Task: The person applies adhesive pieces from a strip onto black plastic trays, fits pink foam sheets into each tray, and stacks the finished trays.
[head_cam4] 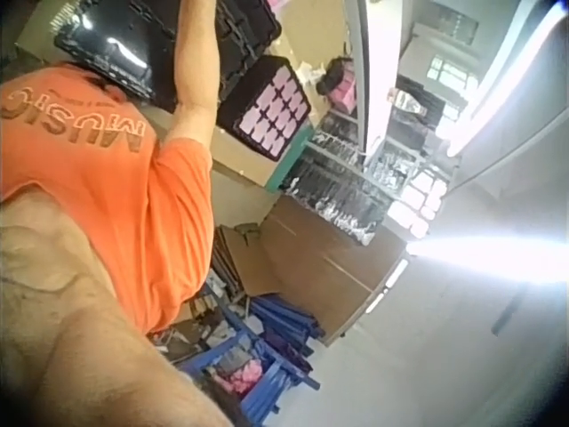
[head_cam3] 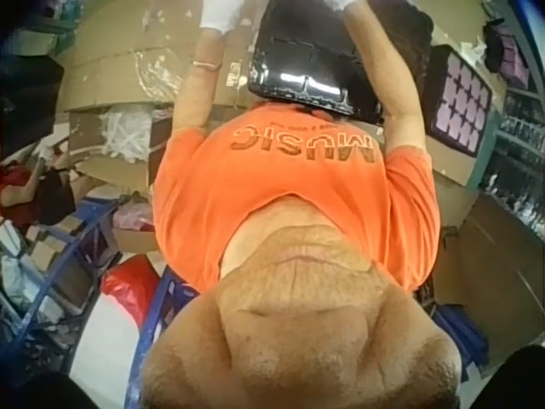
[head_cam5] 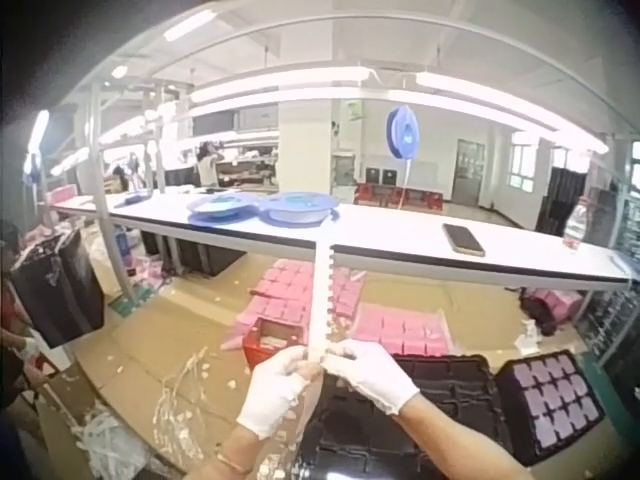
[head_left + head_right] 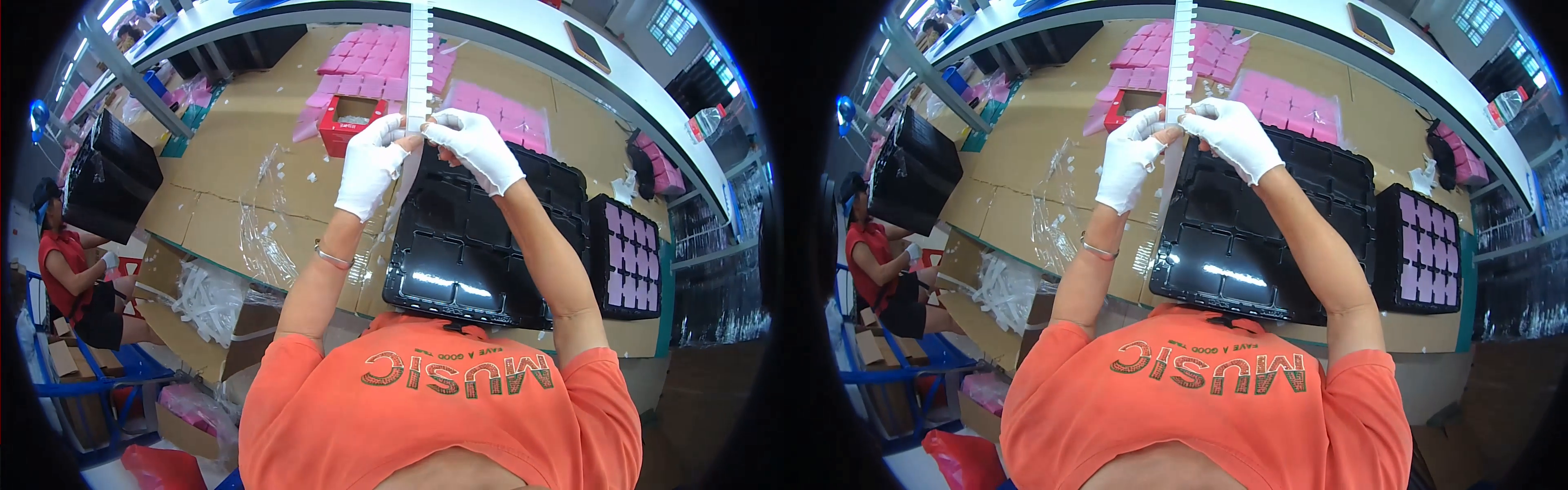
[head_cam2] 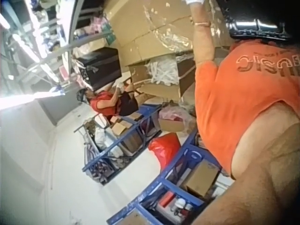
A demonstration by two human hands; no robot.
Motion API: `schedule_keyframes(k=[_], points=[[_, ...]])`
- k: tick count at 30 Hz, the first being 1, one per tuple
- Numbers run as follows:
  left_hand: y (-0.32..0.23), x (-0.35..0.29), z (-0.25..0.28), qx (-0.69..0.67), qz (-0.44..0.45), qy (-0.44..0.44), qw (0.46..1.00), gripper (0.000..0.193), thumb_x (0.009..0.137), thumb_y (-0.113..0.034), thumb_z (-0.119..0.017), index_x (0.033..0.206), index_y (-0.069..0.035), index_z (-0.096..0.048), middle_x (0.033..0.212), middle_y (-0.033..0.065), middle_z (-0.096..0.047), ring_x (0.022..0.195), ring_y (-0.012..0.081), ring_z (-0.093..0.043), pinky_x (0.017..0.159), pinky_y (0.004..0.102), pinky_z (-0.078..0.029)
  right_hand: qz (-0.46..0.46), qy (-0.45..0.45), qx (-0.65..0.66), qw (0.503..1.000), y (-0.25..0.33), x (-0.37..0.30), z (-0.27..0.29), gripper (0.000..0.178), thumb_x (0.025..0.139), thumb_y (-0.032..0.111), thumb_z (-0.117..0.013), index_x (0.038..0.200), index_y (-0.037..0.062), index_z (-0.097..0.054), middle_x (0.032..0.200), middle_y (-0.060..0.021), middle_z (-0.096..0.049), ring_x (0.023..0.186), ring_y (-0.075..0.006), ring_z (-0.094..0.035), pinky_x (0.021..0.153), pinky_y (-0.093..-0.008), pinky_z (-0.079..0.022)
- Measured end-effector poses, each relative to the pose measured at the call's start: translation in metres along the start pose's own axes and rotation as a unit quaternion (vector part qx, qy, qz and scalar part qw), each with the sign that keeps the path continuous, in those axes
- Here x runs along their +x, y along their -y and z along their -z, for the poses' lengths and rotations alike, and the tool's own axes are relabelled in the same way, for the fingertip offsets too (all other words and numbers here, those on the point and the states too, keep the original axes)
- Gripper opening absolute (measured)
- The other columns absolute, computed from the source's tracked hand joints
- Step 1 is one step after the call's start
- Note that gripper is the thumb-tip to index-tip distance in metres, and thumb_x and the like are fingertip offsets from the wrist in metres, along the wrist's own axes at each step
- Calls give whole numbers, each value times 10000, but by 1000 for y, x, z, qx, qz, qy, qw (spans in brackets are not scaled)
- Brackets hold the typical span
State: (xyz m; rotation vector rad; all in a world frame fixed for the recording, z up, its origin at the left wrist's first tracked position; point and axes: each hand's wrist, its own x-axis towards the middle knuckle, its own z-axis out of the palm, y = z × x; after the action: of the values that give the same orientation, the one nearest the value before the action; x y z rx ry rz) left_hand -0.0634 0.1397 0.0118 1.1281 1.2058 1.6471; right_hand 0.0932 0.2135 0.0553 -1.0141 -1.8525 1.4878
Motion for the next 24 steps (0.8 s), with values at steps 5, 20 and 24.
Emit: schedule_keyframes(k=[5, 20, 24], points=[[8, -4, -14, 91, -71, -38, 993, 335, 828, -95, -734, 1142, -8, -655, 898, 67, -725, 710, 126, -638, 650, 293, -506, 21, -33, -40, 998, -9, 3, 3, 288, 857, 285, -680, 899, 0, -697, 716, -16, -622, 637, -89, -550, 573, -245, -431], [44, 16, 2, 131, -29, -70, 988, 271, 807, -11, -664, 1075, 12, -628, 876, 104, -676, 718, 192, -674, 677, 306, -537, -70, 36, -190, 979, -43, 29, 51, 278, 857, 278, -648, 991, 43, -713, 756, -35, -624, 634, -122, -545, 566, -269, -421], [31, 12, -1, -39, 69, -47, 996, 215, 836, 13, -649, 1041, 45, -592, 863, 123, -659, 701, 190, -678, 645, 302, -580, -61, 67, -388, 917, -60, 42, 42, 398, 863, 374, -625, 1029, 26, -723, 983, -162, -714, 932, -319, -667, 847, -369, -503]])
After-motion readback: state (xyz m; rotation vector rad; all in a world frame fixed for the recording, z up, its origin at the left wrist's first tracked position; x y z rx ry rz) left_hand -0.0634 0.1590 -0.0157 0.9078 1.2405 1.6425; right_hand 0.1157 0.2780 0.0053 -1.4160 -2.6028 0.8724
